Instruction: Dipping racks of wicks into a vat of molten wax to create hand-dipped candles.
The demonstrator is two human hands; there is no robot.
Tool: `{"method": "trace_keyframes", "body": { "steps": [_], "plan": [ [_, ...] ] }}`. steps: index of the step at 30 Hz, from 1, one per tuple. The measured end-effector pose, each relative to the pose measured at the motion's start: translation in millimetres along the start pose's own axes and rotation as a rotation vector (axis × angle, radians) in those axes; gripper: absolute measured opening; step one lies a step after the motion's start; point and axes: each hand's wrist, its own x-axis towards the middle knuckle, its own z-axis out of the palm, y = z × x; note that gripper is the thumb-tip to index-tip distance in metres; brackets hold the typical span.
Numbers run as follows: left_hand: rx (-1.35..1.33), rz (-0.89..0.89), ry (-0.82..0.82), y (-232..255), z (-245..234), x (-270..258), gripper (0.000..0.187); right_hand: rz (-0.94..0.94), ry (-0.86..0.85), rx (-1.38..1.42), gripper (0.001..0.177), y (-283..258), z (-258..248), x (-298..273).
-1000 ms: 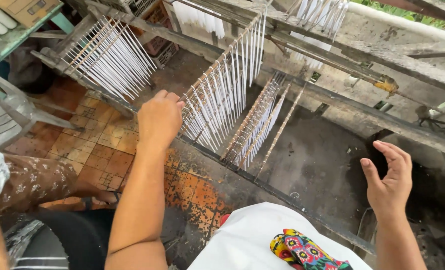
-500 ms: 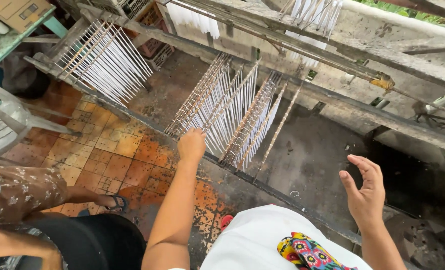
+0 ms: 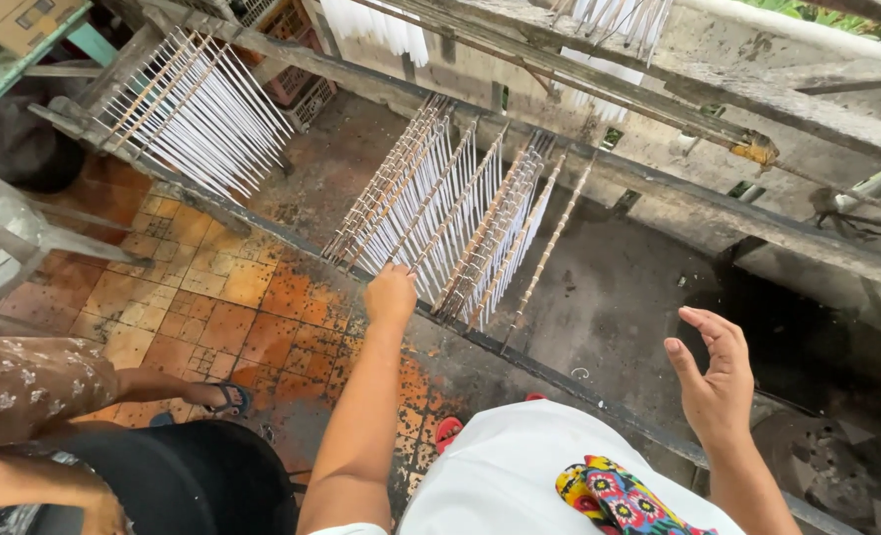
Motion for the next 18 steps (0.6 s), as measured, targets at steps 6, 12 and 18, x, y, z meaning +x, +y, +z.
{"method": "trace_keyframes", "body": {
  "steps": [6, 12, 18],
  "plan": [
    [-0.027, 0.014, 0.008, 4, -9, 0, 0.031, 0.006, -0.02, -0.026, 0.036, -5, 1, -2],
    [-0.18, -0.212, -0.248, 14, -38, 8, 0.035, -0.036, -0.086, 0.007, 0.036, -7, 10, -4],
    [-0.082, -0.244, -0.38, 17, -41, 16, 0.047, -0.001, -0.139, 0.028, 0.033, -13, 21, -5]
  ]
}}
